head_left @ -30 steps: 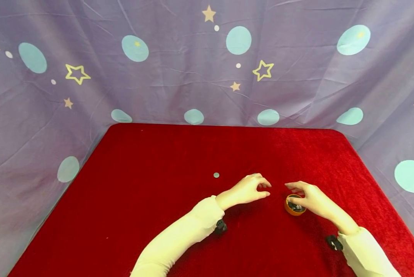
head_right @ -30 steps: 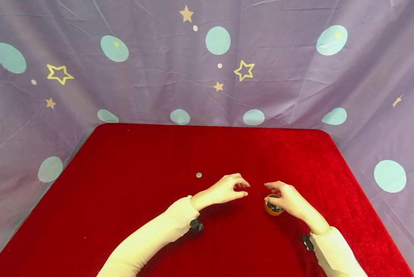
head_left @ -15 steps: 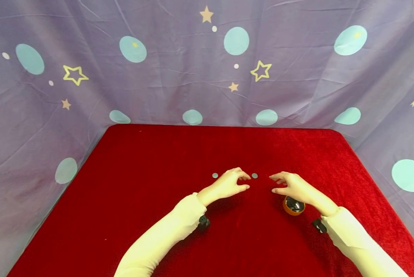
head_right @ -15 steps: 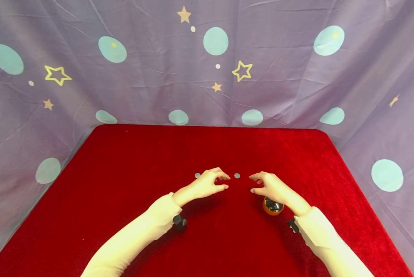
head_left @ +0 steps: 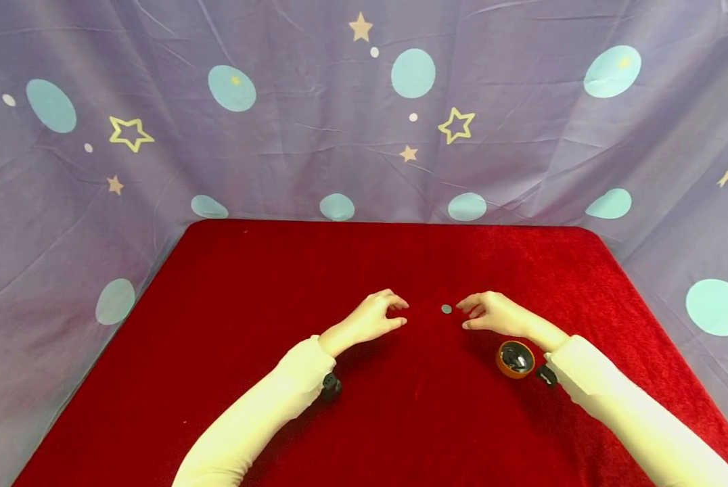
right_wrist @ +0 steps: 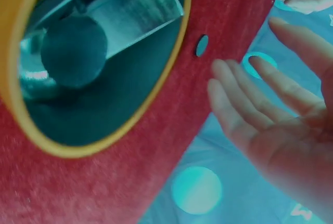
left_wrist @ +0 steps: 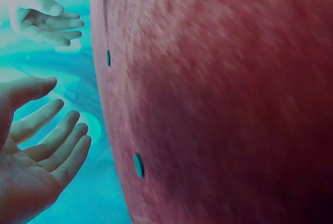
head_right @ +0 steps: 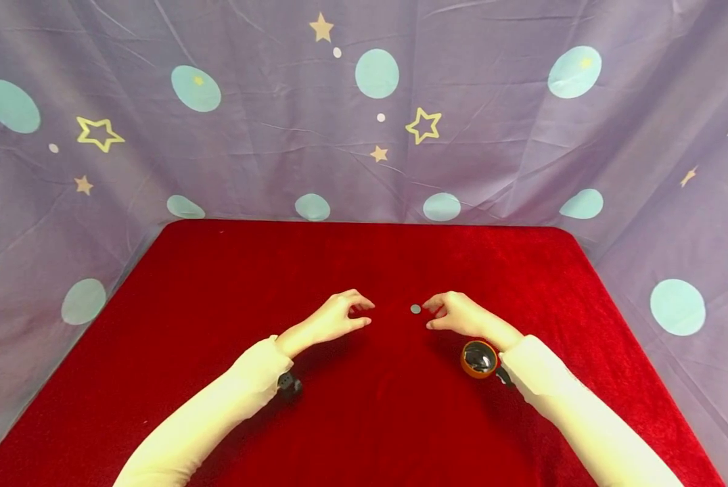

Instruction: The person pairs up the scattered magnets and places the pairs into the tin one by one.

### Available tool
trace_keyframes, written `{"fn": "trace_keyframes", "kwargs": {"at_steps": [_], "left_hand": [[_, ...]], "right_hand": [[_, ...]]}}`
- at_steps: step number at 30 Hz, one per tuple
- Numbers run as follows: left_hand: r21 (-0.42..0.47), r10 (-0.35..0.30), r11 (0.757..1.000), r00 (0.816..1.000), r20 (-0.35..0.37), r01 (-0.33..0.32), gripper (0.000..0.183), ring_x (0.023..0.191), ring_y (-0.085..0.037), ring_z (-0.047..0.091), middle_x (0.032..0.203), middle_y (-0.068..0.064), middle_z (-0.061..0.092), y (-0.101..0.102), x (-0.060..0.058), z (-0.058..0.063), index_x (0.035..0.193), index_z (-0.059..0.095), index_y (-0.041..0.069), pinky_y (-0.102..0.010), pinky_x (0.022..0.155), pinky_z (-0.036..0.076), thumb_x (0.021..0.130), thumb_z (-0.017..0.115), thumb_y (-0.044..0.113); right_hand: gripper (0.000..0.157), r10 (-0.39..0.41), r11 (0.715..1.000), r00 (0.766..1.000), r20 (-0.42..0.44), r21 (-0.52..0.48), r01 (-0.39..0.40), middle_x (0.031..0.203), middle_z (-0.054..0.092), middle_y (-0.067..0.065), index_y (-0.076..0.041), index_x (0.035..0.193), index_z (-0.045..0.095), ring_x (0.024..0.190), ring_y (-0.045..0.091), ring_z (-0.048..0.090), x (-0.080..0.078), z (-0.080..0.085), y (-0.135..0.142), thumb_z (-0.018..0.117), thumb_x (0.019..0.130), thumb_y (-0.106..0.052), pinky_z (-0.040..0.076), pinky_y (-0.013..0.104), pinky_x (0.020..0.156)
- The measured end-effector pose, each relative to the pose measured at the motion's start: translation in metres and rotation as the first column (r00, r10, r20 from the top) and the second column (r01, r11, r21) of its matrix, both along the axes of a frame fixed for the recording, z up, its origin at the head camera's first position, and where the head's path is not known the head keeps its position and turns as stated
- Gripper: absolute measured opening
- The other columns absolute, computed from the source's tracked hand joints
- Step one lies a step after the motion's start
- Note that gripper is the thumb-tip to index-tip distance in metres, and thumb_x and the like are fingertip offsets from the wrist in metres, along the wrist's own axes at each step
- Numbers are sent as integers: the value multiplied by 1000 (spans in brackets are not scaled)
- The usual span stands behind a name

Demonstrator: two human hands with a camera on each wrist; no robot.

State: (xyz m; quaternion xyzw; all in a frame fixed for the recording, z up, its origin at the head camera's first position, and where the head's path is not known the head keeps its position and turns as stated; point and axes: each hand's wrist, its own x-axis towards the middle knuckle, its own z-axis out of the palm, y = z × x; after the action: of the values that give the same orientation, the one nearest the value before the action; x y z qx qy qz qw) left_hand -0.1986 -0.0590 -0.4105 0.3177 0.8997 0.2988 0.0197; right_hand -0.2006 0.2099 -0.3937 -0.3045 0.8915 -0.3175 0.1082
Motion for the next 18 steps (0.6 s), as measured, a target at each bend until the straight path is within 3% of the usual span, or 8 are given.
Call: {"fn": "trace_keyframes", "kwargs": {"at_steps": [4, 14, 18], "left_hand": [[3, 23, 1000, 1000, 7, -23, 26, 90, -24, 59, 96, -11, 60, -11, -3, -3, 104, 63, -1, -34, 79, 47, 82, 66, 11], [-23, 48, 999, 999, -14, -48, 26, 89, -26, 59, 97, -13, 61, -31, -12, -11, 103, 63, -2, -36, 81, 46, 80, 67, 8], [-35, 61, 998, 998, 10, -61, 28, 92, -27, 58, 97, -14, 59, -35, -14, -12, 106, 61, -3, -38, 83, 45, 79, 66, 6]], "right_hand": [[33, 20, 1000, 998, 54, -16, -19, 94, 65, 24, 14, 102, 60, 78, 26, 65, -9, -3, -2, 68, 76, -5, 52, 26, 68], [32, 4, 999, 1000, 25, 35, -5, 90, 67, 21, 12, 98, 63, 74, 22, 66, -25, -17, -7, 70, 71, -5, 51, 25, 65], [31, -13, 999, 1000, 1, 38, 13, 89, 67, 19, 11, 96, 63, 73, 20, 65, -30, -21, -9, 70, 70, -4, 50, 24, 64]]}}
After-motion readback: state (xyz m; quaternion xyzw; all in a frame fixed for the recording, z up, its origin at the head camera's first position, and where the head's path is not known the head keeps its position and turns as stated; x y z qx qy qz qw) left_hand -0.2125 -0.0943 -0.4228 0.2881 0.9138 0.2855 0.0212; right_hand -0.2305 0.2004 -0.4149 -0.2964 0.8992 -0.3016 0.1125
